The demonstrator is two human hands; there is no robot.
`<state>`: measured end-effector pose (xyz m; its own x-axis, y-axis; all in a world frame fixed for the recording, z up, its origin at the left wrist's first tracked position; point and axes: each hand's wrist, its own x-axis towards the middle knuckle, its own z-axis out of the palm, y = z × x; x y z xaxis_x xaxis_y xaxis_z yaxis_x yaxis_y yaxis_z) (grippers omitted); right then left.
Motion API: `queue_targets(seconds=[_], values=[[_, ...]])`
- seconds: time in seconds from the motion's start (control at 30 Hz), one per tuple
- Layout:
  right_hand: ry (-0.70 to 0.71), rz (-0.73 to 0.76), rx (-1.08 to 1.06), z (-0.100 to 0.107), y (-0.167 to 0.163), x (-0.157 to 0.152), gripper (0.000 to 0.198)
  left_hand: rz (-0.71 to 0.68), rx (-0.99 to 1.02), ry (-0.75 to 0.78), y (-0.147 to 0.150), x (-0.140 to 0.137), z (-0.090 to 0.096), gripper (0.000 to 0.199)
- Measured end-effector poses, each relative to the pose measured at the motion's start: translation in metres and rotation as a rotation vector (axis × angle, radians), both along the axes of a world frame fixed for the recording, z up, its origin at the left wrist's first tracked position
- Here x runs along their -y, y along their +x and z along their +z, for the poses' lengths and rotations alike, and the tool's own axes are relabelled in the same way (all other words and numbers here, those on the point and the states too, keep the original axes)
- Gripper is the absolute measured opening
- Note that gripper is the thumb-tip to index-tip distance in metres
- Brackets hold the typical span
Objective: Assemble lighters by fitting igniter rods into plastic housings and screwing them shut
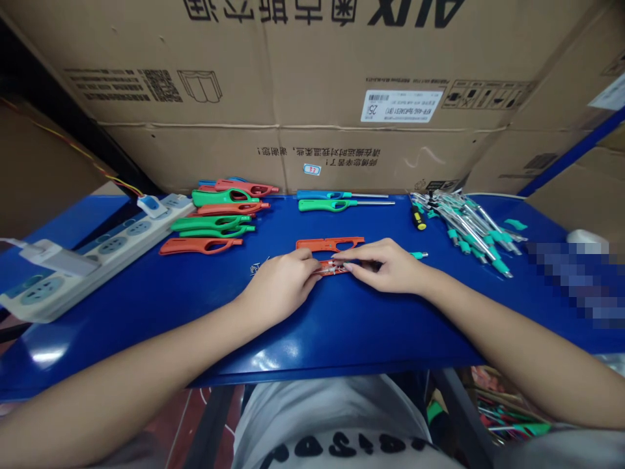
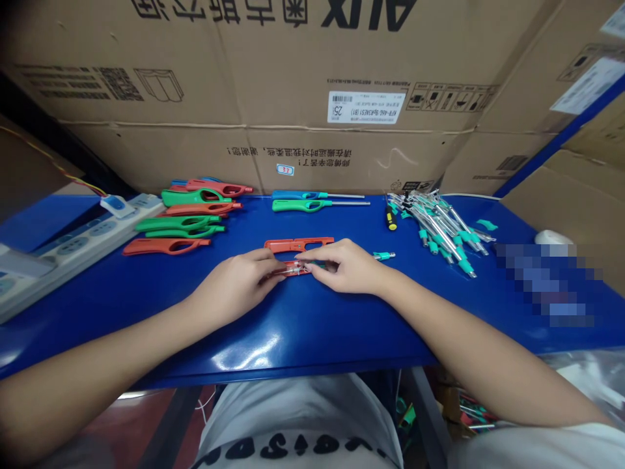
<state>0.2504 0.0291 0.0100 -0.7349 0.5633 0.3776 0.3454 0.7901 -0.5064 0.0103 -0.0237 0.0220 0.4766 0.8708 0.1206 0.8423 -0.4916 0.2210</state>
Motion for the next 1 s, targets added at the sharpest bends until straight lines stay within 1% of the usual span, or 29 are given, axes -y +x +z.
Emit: queue_targets(seconds=[0.13, 0.33, 0.43, 0.67, 0.9, 1.0], values=[[0.038, 0.036, 0.029, 0.0029, 0.001, 0.001, 0.029, 0.003, -0.001, -0.011, 0.0013, 0.0009, 0.0019, 0.023], [0.069, 0.044, 0.08, 0.0027, 0.0036, 0.0012, 0.032, -0.02, 0.021, 0.0, 0.0006, 0.0011, 0.0016, 0.024], [0.049, 0.033, 0.078, 0.0031, 0.0024, 0.0013, 0.033, -0.029, 0.015, 0.017, -0.0004, 0.0006, -0.0011, 0.026], [-0.053, -0.006, 0.05, 0.0038, -0.0012, 0.0004, 0.031, -0.038, 0.018, 0.023, 0.0, -0.0003, -0.0028, 0.027], [-0.042, 0.017, 0.072, 0.0075, -0.0018, 0.0028, 0.029, -0.036, 0.05, 0.003, -0.0007, -0.0023, -0.0018, 0.025], [-0.029, -0.008, 0.018, 0.0068, -0.0013, 0.0004, 0.029, -0.041, 0.062, -0.009, -0.001, -0.0027, -0.0004, 0.023]])
